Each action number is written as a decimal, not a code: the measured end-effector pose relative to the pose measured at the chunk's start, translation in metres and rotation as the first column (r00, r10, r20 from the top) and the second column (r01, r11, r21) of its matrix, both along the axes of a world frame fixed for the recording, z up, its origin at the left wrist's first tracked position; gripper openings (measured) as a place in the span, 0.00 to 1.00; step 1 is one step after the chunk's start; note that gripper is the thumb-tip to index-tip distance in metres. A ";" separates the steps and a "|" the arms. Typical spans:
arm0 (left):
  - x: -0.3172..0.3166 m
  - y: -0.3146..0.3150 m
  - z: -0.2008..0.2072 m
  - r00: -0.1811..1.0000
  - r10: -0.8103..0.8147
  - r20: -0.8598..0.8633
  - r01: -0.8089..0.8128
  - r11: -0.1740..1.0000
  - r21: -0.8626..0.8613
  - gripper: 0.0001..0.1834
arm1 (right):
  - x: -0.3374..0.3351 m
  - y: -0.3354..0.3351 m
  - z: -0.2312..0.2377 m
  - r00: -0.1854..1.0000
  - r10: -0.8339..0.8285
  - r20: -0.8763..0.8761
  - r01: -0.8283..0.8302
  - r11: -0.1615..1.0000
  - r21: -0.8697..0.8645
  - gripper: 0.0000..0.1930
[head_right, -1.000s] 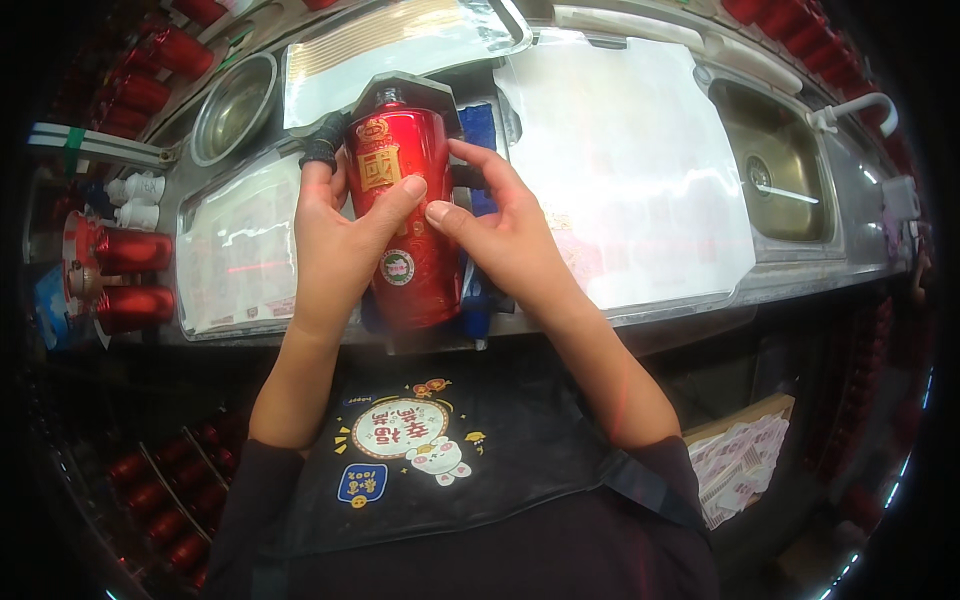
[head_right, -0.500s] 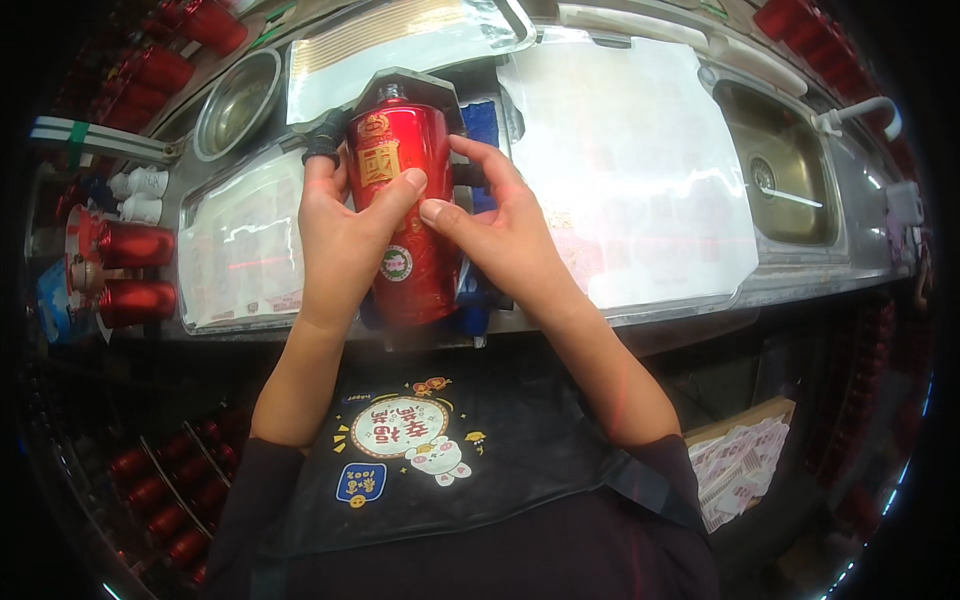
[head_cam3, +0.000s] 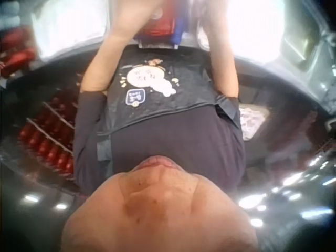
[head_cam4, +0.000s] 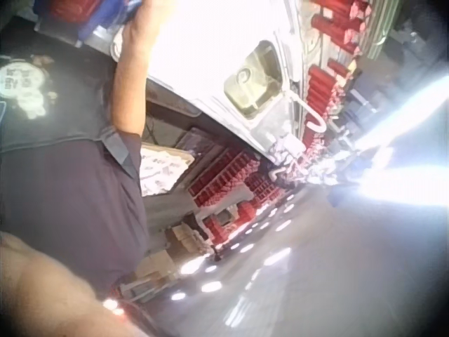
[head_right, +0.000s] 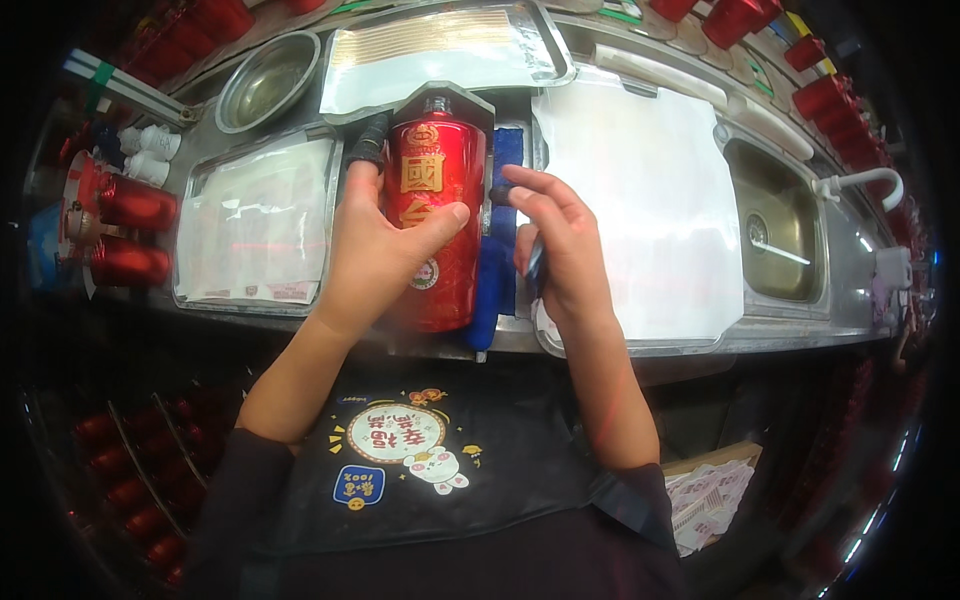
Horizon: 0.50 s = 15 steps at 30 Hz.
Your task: The person applies a gold label to a red cylindrical canister, smoothing it with a cloth and a wooden stick, then places the finished canister on a nearby tray.
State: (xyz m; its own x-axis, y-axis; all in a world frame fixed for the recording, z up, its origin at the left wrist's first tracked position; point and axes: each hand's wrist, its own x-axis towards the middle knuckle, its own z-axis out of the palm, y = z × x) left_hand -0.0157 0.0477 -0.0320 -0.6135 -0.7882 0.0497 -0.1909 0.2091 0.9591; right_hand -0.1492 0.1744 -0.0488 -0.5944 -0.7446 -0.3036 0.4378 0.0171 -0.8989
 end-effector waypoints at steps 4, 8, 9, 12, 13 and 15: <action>0.007 0.001 0.007 0.998 -0.064 0.028 0.061 0.993 0.097 0.36 | -0.028 0.011 -0.007 0.914 -0.099 0.393 0.152 0.983 -0.106 0.20; 0.032 0.003 -0.010 0.969 -0.113 -0.218 0.167 0.955 0.246 0.32 | -0.016 0.018 0.011 0.989 -0.122 0.088 0.131 0.985 -0.110 0.23; 0.038 0.001 -0.023 0.956 -0.114 -0.270 0.189 0.943 0.273 0.32 | -0.010 0.020 0.015 0.993 -0.088 -0.072 0.078 0.988 -0.135 0.26; 0.045 -0.002 -0.029 0.941 -0.114 -0.320 0.230 0.908 0.351 0.27 | 0.020 0.013 0.041 0.913 -0.038 -0.406 0.019 0.999 -0.051 0.31; 0.043 -0.001 -0.028 0.938 -0.108 -0.330 0.230 0.905 0.359 0.27 | 0.026 0.009 0.043 0.797 -0.031 -0.603 -0.017 0.997 -0.074 0.28; 0.040 0.001 -0.026 0.936 -0.097 -0.339 0.228 0.901 0.370 0.27 | 0.024 0.006 0.045 0.483 0.097 -0.870 -0.181 0.983 0.010 0.18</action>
